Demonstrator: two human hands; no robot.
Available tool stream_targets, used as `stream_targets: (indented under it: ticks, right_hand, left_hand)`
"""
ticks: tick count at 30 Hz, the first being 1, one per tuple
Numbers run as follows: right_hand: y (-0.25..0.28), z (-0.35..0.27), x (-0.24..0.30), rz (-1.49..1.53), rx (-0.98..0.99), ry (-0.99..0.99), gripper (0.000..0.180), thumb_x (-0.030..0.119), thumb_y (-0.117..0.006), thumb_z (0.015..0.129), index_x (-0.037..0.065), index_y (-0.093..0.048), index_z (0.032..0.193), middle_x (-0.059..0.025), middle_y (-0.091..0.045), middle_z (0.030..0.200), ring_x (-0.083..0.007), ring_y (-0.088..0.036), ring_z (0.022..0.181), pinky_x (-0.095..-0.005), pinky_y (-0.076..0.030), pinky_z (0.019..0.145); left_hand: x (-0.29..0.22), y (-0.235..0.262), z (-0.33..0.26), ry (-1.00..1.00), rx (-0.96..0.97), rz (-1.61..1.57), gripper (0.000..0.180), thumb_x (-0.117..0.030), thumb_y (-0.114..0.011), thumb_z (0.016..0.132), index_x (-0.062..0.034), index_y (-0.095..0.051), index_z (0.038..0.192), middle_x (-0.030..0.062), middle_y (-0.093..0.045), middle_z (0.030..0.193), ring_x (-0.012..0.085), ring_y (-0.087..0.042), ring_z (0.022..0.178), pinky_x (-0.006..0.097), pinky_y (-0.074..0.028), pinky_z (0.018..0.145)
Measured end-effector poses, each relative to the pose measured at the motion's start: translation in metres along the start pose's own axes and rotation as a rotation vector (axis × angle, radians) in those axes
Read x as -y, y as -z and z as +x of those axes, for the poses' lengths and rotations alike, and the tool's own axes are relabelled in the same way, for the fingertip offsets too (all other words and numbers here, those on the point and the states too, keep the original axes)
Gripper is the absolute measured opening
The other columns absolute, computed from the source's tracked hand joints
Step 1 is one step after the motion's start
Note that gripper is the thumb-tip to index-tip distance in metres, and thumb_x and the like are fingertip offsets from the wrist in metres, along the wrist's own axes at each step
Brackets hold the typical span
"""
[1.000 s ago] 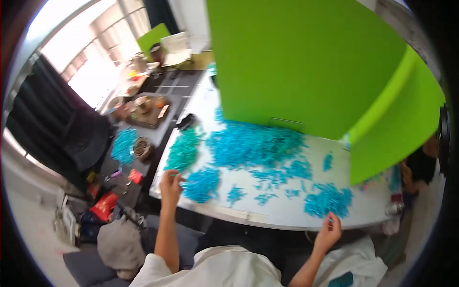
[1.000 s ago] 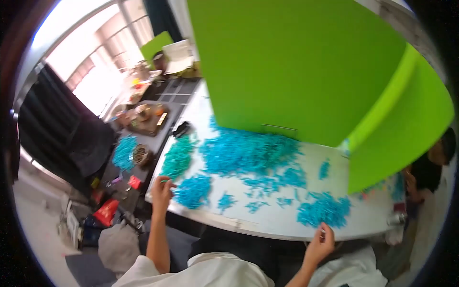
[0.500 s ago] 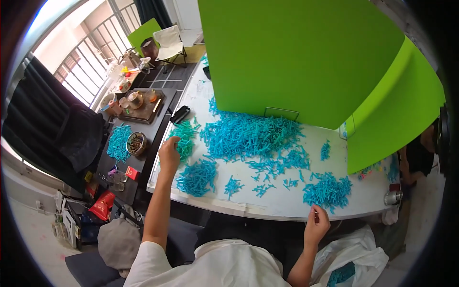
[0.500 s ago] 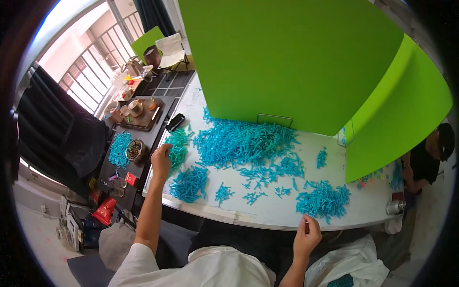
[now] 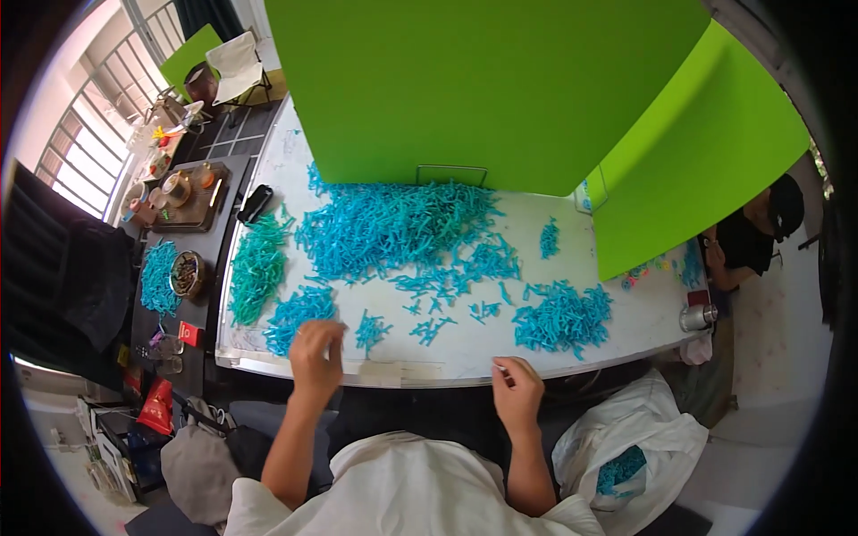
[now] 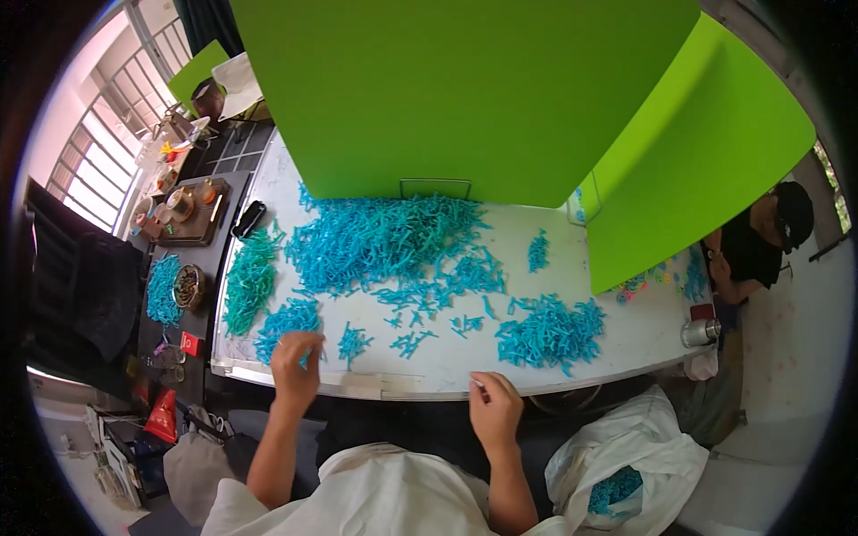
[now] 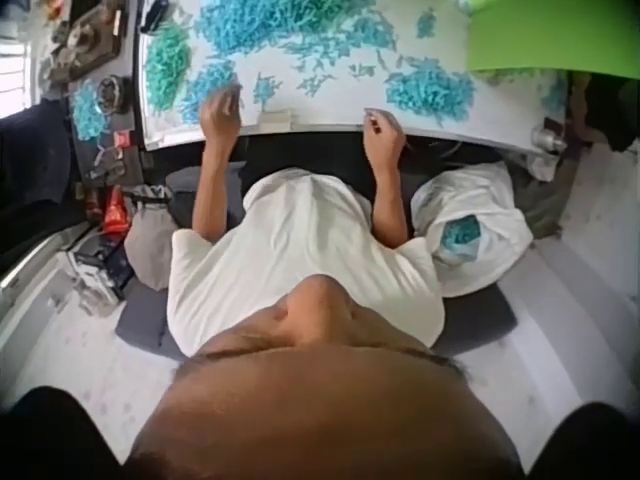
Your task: Sorting and inspecting blue shredded paper pieces on a desk.
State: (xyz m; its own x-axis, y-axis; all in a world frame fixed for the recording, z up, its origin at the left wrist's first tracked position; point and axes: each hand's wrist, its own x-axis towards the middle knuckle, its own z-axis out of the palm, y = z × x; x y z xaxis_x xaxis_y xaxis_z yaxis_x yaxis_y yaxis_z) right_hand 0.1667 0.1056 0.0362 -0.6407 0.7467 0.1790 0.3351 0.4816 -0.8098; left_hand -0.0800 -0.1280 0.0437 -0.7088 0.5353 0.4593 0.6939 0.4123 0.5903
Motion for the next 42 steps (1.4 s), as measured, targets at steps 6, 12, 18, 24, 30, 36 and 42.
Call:
stream_targets:
  ticks: [6,12,18,24,30,36,42]
  right_hand:
    - [-0.031,0.023,-0.009,-0.142,0.082,0.195,0.013,0.000,-0.076,0.079,0.005,-0.071,0.089,-0.0095,-0.070,0.097,-0.0283,-0.068,0.078,-0.0350,-0.056,0.065]
    - [-0.036,0.061,-0.034,-0.288,-0.031,0.094,0.015,-0.001,-0.076,0.079,0.003,-0.070,0.092,-0.0115,-0.069,0.097,-0.0296,-0.068,0.075,-0.0371,-0.055,0.066]
    - [-0.050,0.087,-0.044,-0.328,-0.131,-0.003,0.014,0.004,-0.077,0.081,0.002,-0.070,0.093,-0.0128,-0.070,0.090,-0.0309,-0.068,0.075,-0.0390,-0.054,0.068]
    - [-0.062,0.084,-0.041,-0.321,-0.096,-0.070,0.009,0.007,-0.073,0.084,0.004,-0.068,0.091,-0.0135,-0.067,0.091,-0.0355,-0.066,0.084,-0.0443,-0.054,0.071]
    - [-0.061,0.068,-0.024,-0.313,-0.243,0.106,0.009,0.002,-0.071,0.084,0.005,-0.064,0.087,-0.0124,-0.065,0.086,-0.0345,-0.065,0.079,-0.0424,-0.053,0.069]
    - [-0.029,0.034,-0.010,0.041,-0.162,-0.173,0.012,0.002,-0.074,0.086,0.001,-0.066,0.095,-0.0113,-0.069,0.084,-0.0224,-0.069,0.071,-0.0329,-0.055,0.064]
    - [0.007,-0.002,-0.022,0.474,-0.166,-0.425,0.011,-0.003,-0.073,0.090,-0.003,-0.065,0.097,-0.0058,-0.070,0.083,-0.0099,-0.067,0.073,-0.0238,-0.055,0.067]
  left_hand:
    - [-0.053,-0.040,-0.056,0.020,0.090,-0.166,0.022,0.011,-0.068,0.075,-0.0064,-0.070,0.089,0.0089,-0.071,0.086,0.0293,-0.068,0.081,0.039,-0.053,0.075]
    - [-0.059,-0.044,-0.065,-0.004,0.216,-0.204,0.022,0.009,-0.070,0.074,-0.0071,-0.070,0.088,0.0068,-0.072,0.087,0.0278,-0.068,0.080,0.037,-0.054,0.071]
    - [-0.054,-0.044,-0.055,-0.044,0.244,-0.202,0.021,0.011,-0.070,0.075,-0.0065,-0.071,0.086,0.0070,-0.073,0.085,0.0255,-0.068,0.076,0.035,-0.052,0.069]
    - [-0.069,-0.059,-0.031,-0.047,0.271,-0.247,0.019,0.010,-0.069,0.076,-0.0066,-0.071,0.086,0.0068,-0.073,0.086,0.0257,-0.068,0.078,0.035,-0.053,0.070]
    - [-0.087,-0.130,0.045,-0.086,0.277,-0.225,0.015,0.004,-0.069,0.080,-0.0071,-0.073,0.089,0.0104,-0.071,0.085,0.0318,-0.066,0.079,0.041,-0.052,0.069]
    - [-0.103,-0.228,0.103,-0.293,0.429,-0.208,0.017,0.000,-0.071,0.077,-0.0097,-0.075,0.091,0.0111,-0.065,0.091,0.0333,-0.064,0.086,0.044,-0.054,0.073]
    - [-0.090,-0.238,0.107,-0.567,0.545,-0.061,0.016,0.004,-0.063,0.076,-0.0066,-0.066,0.088,0.0119,-0.057,0.096,0.0340,-0.060,0.094,0.043,-0.053,0.073]
